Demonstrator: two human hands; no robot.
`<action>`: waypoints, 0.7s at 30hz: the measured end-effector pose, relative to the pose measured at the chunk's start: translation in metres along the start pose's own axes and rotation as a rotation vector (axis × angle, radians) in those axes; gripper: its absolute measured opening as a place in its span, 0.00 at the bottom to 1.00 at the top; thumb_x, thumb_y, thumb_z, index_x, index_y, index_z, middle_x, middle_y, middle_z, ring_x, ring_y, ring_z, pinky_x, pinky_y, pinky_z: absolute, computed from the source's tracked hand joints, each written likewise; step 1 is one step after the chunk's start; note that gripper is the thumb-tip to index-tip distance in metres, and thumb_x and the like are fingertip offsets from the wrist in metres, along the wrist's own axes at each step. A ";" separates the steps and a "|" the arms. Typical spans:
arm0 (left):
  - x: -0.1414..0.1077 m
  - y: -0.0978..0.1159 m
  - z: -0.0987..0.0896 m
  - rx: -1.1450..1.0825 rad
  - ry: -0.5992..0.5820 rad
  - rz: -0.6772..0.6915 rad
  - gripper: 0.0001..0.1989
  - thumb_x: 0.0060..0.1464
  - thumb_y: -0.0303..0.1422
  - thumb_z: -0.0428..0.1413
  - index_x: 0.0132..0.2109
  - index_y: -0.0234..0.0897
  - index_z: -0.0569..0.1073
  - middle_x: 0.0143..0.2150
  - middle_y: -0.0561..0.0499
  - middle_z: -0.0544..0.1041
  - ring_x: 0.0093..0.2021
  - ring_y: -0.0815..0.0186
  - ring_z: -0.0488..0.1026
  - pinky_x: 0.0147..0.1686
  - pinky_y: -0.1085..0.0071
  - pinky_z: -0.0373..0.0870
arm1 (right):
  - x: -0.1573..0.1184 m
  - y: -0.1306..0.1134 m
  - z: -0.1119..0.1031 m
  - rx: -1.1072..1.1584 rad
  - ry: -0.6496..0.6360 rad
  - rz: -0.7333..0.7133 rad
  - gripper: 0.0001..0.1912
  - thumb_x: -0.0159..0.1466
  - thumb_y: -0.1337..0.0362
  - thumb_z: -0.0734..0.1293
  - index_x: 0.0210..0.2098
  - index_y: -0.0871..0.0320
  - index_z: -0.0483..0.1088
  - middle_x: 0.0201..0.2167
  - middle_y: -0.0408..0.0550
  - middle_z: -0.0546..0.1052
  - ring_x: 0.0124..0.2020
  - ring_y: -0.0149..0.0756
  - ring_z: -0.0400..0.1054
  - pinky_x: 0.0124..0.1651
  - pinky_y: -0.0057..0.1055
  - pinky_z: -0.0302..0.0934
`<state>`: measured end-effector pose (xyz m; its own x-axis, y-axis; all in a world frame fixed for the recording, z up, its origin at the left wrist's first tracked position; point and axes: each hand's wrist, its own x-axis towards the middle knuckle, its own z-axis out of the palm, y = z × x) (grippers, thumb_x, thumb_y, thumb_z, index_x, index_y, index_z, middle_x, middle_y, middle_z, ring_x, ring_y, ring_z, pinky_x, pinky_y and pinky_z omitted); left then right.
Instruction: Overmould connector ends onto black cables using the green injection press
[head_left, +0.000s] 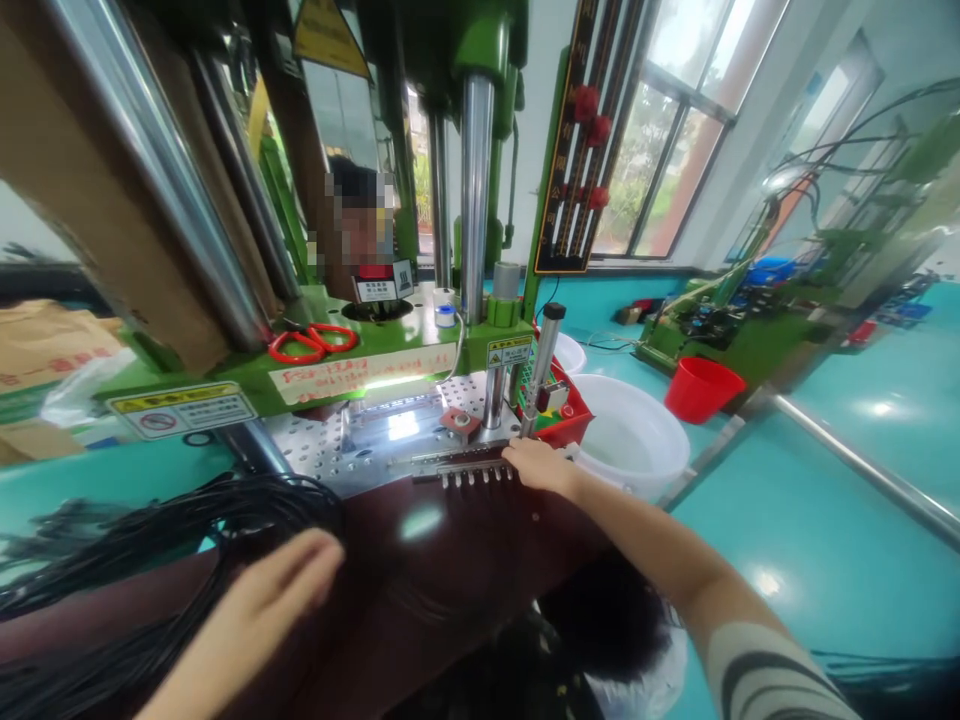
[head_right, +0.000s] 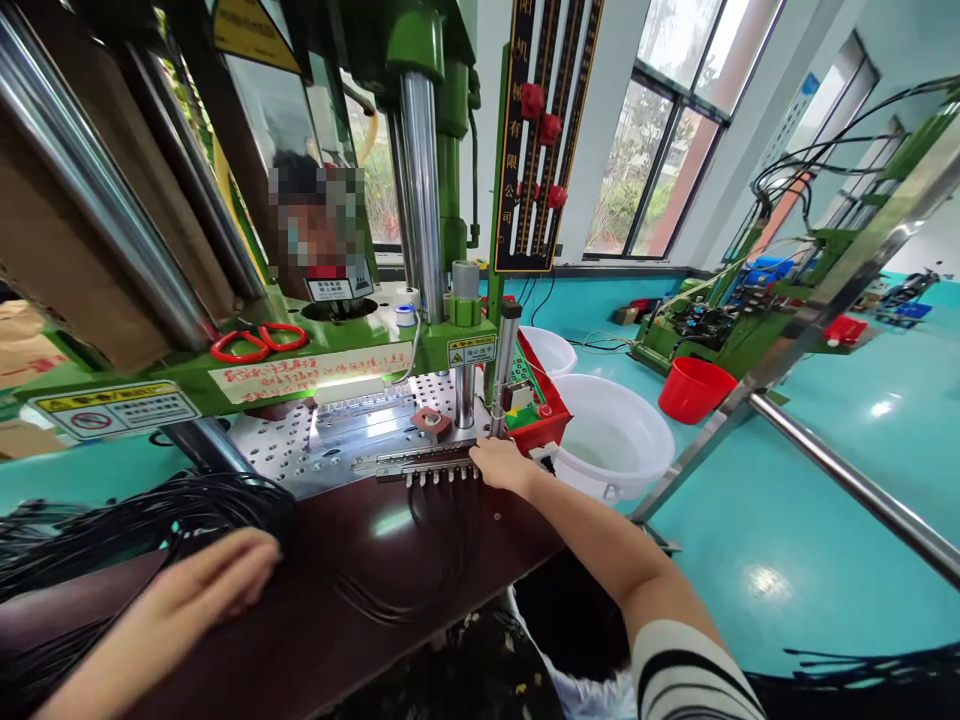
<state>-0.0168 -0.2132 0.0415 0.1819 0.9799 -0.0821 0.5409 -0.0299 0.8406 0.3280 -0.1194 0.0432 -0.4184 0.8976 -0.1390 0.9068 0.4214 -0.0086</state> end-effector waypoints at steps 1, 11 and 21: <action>0.000 0.012 0.021 0.023 -0.113 0.076 0.13 0.50 0.45 0.47 0.31 0.42 0.66 0.25 0.57 0.68 0.29 0.68 0.65 0.31 0.74 0.62 | -0.001 -0.001 -0.001 -0.017 -0.011 -0.003 0.17 0.53 0.76 0.58 0.42 0.61 0.66 0.43 0.57 0.69 0.46 0.44 0.63 0.43 0.36 0.58; 0.042 0.025 0.109 0.162 -0.118 0.144 0.18 0.49 0.46 0.46 0.34 0.37 0.71 0.34 0.48 0.73 0.35 0.60 0.68 0.38 0.67 0.61 | 0.038 -0.016 -0.051 -0.019 -0.182 0.036 0.12 0.47 0.73 0.63 0.32 0.63 0.72 0.31 0.57 0.76 0.33 0.45 0.70 0.31 0.33 0.60; 0.085 0.046 0.111 -0.688 -0.487 -0.162 0.21 0.42 0.43 0.57 0.43 0.35 0.69 0.34 0.47 0.73 0.30 0.66 0.70 0.30 0.72 0.63 | 0.111 -0.029 -0.073 0.229 -0.024 0.054 0.10 0.48 0.73 0.64 0.31 0.60 0.72 0.27 0.46 0.75 0.29 0.33 0.68 0.27 0.24 0.56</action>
<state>0.1151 -0.1528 0.0139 0.5631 0.7628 -0.3178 0.0014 0.3837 0.9234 0.2516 -0.0229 0.1004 -0.3698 0.9136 -0.1691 0.9170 0.3296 -0.2248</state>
